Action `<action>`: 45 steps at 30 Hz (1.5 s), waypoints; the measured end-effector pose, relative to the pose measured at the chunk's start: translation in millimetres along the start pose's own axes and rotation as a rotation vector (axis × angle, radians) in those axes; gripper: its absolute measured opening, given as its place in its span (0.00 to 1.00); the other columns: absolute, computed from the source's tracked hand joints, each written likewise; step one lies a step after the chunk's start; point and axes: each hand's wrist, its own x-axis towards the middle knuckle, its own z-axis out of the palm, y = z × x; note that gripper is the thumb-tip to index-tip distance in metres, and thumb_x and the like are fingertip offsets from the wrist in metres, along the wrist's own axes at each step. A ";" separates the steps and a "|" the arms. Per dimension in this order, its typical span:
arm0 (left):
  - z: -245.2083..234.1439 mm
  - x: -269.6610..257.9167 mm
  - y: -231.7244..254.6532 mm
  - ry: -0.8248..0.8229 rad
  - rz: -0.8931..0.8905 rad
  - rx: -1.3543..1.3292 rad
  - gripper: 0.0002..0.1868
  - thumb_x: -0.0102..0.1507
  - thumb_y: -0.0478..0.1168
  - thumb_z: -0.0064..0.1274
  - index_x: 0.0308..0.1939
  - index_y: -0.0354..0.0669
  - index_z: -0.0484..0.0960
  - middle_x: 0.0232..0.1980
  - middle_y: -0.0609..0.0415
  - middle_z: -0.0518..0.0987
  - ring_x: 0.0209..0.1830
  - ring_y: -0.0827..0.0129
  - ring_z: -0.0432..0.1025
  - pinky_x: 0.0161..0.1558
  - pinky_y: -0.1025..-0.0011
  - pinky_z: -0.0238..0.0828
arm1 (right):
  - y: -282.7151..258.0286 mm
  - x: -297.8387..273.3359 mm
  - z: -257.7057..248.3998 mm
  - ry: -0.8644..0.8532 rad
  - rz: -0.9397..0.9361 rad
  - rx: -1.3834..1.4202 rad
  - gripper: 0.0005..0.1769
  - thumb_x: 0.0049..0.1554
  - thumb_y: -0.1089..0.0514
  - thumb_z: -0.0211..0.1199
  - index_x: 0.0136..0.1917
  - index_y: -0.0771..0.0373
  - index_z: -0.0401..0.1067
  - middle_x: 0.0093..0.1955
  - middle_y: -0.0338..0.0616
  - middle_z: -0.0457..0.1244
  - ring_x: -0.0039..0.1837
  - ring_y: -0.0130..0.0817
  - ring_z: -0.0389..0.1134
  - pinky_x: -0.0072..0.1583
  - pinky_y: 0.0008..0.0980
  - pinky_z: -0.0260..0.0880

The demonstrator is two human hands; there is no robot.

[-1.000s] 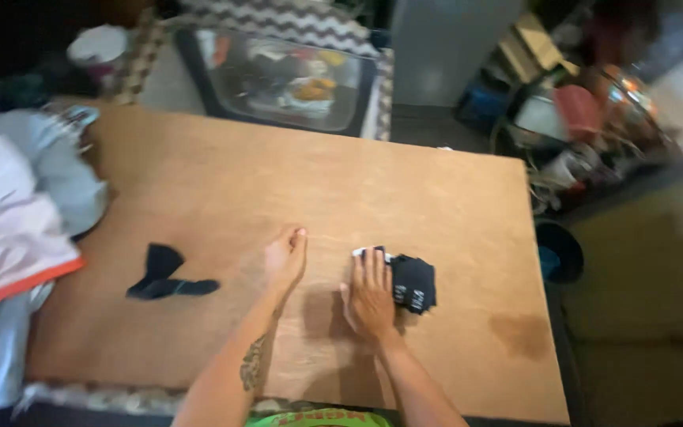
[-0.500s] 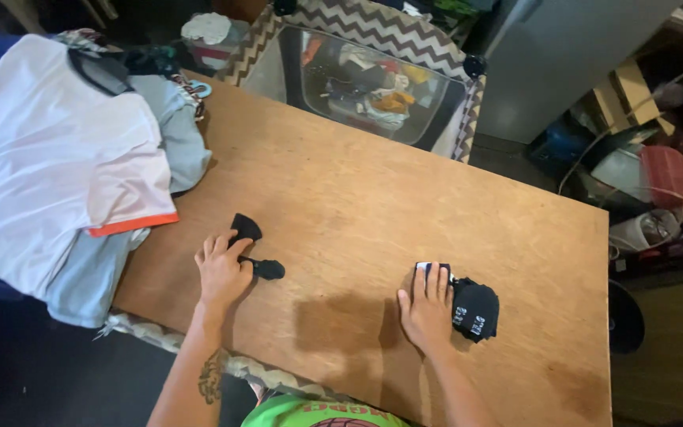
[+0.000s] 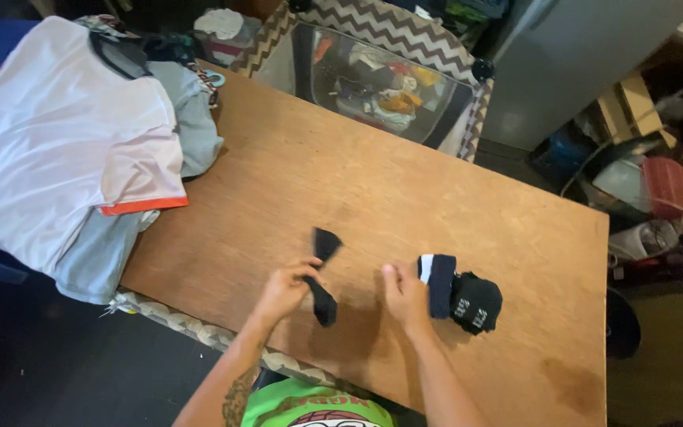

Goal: The recorder is folding several pairs of socks on a wooden table.

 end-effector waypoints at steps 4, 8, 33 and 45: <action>30.0 0.0 -27.7 -0.196 0.180 -0.167 0.17 0.50 0.19 0.46 0.31 0.40 0.86 0.58 0.47 0.80 0.65 0.60 0.71 0.62 0.69 0.67 | 61.4 14.0 59.4 -0.252 0.372 0.685 0.27 0.70 0.40 0.57 0.50 0.67 0.77 0.37 0.52 0.67 0.32 0.33 0.63 0.33 0.33 0.61; 31.2 -4.8 -27.1 -0.334 0.160 -0.069 0.21 0.45 0.18 0.38 0.27 0.38 0.85 0.57 0.46 0.83 0.61 0.58 0.74 0.63 0.68 0.66 | 52.2 11.1 61.0 -0.355 0.801 0.882 0.28 0.64 0.34 0.46 0.58 0.59 0.70 0.39 0.43 0.71 0.32 0.33 0.70 0.33 0.32 0.64; 58.1 3.7 83.2 0.191 -0.071 0.378 0.16 0.59 0.50 0.66 0.32 0.39 0.86 0.26 0.46 0.84 0.26 0.61 0.80 0.32 0.64 0.76 | 35.0 -13.1 38.5 -0.297 0.348 0.975 0.10 0.63 0.53 0.61 0.50 0.62 0.70 0.39 0.45 0.70 0.34 0.28 0.67 0.38 0.28 0.69; 71.3 26.1 20.8 0.173 -0.364 -0.790 0.13 0.64 0.30 0.46 0.51 0.39 0.79 0.40 0.52 0.84 0.35 0.65 0.78 0.37 0.66 0.80 | -6.3 -27.8 30.6 -0.397 0.330 1.150 0.10 0.63 0.55 0.54 0.50 0.64 0.69 0.41 0.42 0.69 0.44 0.30 0.72 0.42 0.32 0.72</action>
